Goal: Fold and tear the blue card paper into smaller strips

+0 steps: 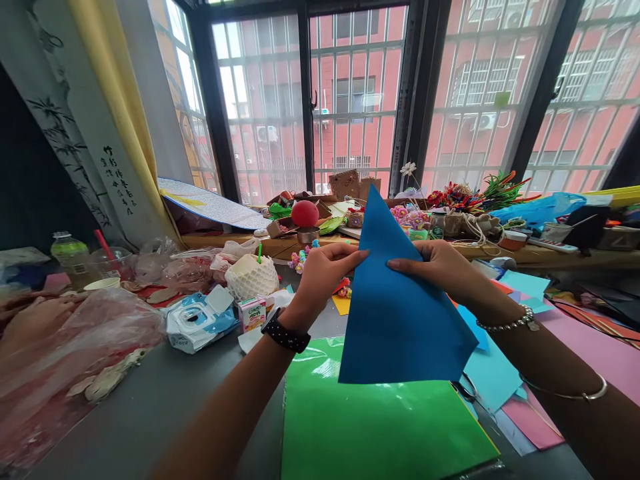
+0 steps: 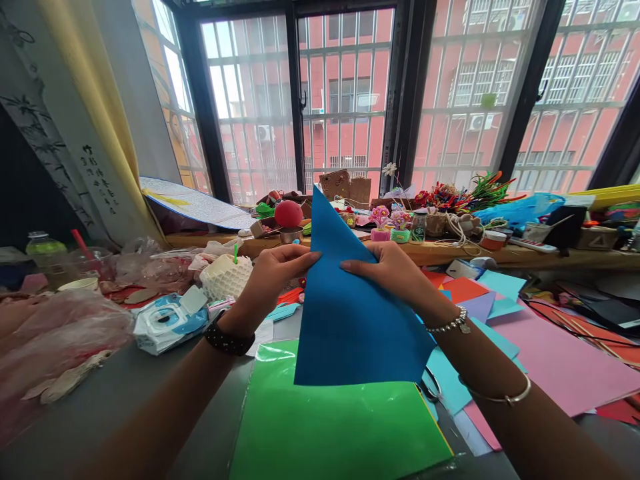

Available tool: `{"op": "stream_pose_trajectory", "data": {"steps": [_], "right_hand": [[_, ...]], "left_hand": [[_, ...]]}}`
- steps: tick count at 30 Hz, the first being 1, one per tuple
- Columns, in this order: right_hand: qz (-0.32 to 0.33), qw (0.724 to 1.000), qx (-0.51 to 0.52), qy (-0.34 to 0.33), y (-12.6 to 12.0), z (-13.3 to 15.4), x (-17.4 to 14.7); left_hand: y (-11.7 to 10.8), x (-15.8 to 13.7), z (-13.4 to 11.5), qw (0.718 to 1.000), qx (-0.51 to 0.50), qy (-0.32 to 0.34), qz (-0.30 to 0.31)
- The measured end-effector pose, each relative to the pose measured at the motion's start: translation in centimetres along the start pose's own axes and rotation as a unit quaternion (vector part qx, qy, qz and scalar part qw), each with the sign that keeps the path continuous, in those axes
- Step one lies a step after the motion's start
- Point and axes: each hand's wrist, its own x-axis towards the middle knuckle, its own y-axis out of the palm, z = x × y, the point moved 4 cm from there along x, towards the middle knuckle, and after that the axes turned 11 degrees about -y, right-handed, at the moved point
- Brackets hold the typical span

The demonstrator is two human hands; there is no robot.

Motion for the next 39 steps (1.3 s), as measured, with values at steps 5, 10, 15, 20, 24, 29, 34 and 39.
{"op": "stream_pose_trajectory", "data": {"steps": [5,10,15,20,24,29,34,39], "right_hand": [[-0.086,0.992,-0.028,-0.085,-0.4,1.7,0.3],[-0.109,0.987,-0.047,-0.112,-0.5,2.2,0.5],[-0.101,0.989,-0.021,-0.101,-0.5,1.9,0.6],[-0.084,0.992,0.001,-0.098,-0.2,2.0,0.5],[-0.059,0.993,-0.011,-0.100,0.1,2.0,0.3],[-0.027,0.995,0.000,-0.098,0.3,2.0,0.3],[-0.026,0.995,-0.031,-0.091,0.2,2.3,0.2],[-0.098,0.983,-0.065,-0.142,-0.1,3.3,0.1]], "left_hand": [[0.4,-0.3,-0.1,0.998,0.052,0.029,-0.021],[0.6,-0.5,0.0,0.998,0.051,0.040,-0.026],[0.5,-0.7,0.0,0.997,0.061,0.039,-0.018],[0.5,-0.8,-0.7,0.999,0.033,0.027,-0.020],[0.6,-0.6,-2.0,0.999,0.002,0.040,0.010],[0.8,-0.5,-3.6,0.996,0.050,0.066,0.019],[0.9,-0.7,-4.1,0.991,0.089,0.101,-0.004],[0.9,-0.7,-3.7,0.991,0.083,0.105,-0.008]]}}
